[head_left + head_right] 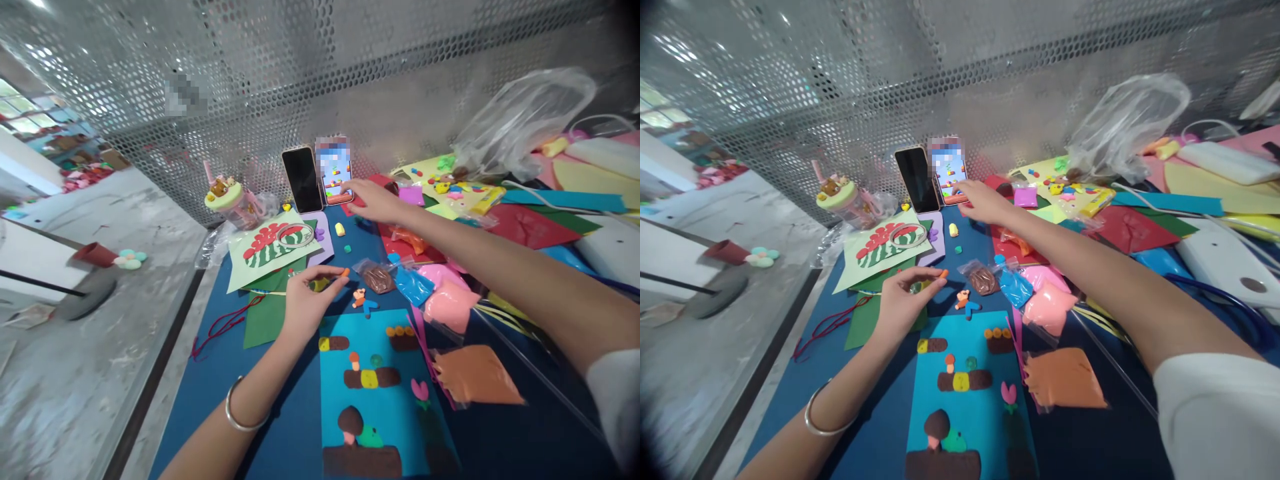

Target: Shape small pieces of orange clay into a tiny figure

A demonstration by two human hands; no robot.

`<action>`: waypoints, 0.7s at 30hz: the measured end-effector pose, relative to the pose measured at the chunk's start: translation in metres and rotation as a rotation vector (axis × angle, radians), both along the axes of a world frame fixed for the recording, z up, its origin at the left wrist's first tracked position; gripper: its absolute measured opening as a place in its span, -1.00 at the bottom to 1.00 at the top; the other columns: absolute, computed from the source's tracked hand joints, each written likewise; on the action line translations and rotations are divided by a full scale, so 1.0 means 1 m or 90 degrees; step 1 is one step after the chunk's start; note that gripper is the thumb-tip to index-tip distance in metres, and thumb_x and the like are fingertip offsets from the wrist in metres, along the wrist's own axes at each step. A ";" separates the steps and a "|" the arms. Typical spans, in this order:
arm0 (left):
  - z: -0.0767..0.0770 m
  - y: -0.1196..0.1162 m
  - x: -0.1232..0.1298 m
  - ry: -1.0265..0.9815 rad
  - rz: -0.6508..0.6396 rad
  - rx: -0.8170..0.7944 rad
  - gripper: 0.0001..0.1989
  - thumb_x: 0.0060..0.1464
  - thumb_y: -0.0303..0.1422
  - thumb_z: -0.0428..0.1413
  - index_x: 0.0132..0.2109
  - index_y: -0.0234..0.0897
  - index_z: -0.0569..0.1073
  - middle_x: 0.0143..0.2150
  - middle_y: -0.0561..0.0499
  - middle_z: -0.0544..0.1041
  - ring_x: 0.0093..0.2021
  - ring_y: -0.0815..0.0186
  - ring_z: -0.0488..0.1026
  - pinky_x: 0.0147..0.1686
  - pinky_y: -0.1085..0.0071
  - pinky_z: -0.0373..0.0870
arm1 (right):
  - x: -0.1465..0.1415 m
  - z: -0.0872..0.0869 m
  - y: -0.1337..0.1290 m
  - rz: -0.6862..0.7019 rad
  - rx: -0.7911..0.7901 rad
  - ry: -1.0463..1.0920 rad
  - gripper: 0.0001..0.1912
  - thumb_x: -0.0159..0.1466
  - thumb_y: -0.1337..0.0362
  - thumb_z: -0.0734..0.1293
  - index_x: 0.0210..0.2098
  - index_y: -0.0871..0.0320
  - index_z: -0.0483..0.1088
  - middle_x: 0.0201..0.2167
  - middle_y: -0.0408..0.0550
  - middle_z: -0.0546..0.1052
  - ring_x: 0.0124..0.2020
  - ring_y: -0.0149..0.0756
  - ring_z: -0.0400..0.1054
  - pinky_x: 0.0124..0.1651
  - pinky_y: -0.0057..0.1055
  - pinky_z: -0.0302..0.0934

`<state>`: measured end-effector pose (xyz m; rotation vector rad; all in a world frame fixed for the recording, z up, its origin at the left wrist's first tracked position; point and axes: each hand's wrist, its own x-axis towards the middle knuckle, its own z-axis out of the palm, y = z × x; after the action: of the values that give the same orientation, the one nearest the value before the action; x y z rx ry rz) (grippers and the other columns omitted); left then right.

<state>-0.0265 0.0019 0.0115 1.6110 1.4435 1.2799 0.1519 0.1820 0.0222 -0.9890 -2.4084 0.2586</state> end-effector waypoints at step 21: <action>-0.003 -0.004 0.007 -0.052 -0.013 0.016 -0.81 -0.11 -0.42 0.30 -0.26 -0.24 0.54 -0.36 0.01 0.62 -0.32 0.29 0.56 -0.20 0.33 0.50 | 0.012 -0.001 -0.123 0.084 -0.588 0.297 -0.73 0.13 0.04 0.38 -0.37 0.13 0.51 -0.64 -0.19 0.44 -0.65 -0.45 0.27 -0.61 -0.49 0.17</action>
<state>-0.0198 -0.0018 0.0089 1.5670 1.3640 1.3408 0.1639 0.0594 0.0208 -0.9594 -1.8836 1.5539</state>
